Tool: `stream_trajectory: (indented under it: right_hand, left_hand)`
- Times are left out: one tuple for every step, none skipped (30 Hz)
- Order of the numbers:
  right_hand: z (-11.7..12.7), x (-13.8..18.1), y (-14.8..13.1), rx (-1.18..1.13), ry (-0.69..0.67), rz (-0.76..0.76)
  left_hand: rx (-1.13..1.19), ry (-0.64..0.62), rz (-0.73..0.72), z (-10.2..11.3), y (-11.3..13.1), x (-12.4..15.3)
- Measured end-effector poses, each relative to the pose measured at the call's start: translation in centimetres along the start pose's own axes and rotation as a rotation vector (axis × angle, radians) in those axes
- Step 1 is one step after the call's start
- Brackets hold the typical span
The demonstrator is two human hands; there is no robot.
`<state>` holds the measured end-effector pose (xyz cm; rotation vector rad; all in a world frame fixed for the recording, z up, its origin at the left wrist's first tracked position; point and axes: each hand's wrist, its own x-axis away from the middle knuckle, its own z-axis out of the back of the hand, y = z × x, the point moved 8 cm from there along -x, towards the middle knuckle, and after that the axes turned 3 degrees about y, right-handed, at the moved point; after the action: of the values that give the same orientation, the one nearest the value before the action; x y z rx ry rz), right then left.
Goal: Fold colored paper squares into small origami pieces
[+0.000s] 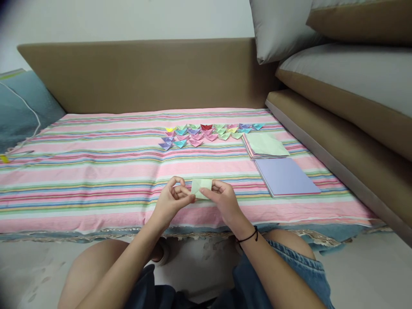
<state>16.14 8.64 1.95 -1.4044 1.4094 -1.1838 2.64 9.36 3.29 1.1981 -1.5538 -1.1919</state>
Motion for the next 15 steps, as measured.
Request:
stream_trajectory:
  right_hand:
    - [-0.06, 0.02, -0.14, 0.023, -0.01, 0.016]
    - [-0.16, 0.06, -0.28, 0.055, -0.023, 0.035]
    - [-0.27, 0.1, -0.43, 0.092, -0.038, 0.058]
    - [-0.4, 0.14, -0.56, 0.13, -0.052, 0.081]
    - [-0.5, 0.16, -0.66, 0.165, -0.064, 0.1]
    - [-0.56, 0.18, -0.73, 0.19, -0.071, 0.115]
    - [-0.6, 0.18, -0.77, 0.201, -0.076, 0.123]
    - [-0.63, 0.18, -0.78, 0.2, -0.079, 0.125]
    - [-0.65, 0.17, -0.77, 0.193, -0.081, 0.122]
    - [-0.69, 0.16, -0.74, 0.187, -0.086, 0.115]
    - [-0.72, 0.16, -0.72, 0.19, -0.088, 0.111]
    - [-0.73, 0.16, -0.75, 0.202, -0.087, 0.111]
    - [-0.68, 0.16, -0.83, 0.221, -0.079, 0.118]
    - [-0.6, 0.15, -0.95, 0.241, -0.066, 0.13]
    - [-0.51, 0.14, -1.08, 0.255, -0.053, 0.142]
  left_hand:
    - [-0.021, -0.021, 0.01, -0.15, -0.15, 0.03]
    - [-0.039, -0.041, 0.021, -0.28, -0.31, 0.05]
    - [-0.053, -0.061, 0.034, -0.4, -0.48, 0.08]
    - [-0.062, -0.082, 0.046, -0.53, -0.66, 0.1]
    - [-0.066, -0.098, 0.054, -0.61, -0.79, 0.11]
    - [-0.069, -0.108, 0.057, -0.65, -0.88, 0.1]
    - [-0.073, -0.113, 0.054, -0.64, -0.92, 0.07]
    - [-0.079, -0.109, 0.046, -0.57, -0.9, 0.01]
    - [-0.085, -0.095, 0.034, -0.44, -0.85, -0.05]
    - [-0.089, -0.074, 0.023, -0.27, -0.78, -0.12]
    - [-0.095, -0.049, 0.014, -0.08, -0.72, -0.17]
    - [-0.102, -0.026, 0.008, 0.06, -0.67, -0.19]
    - [-0.109, -0.006, 0.002, 0.16, -0.61, -0.18]
    - [-0.114, 0.01, -0.004, 0.21, -0.53, -0.16]
    - [-0.116, 0.019, -0.012, 0.2, -0.43, -0.12]
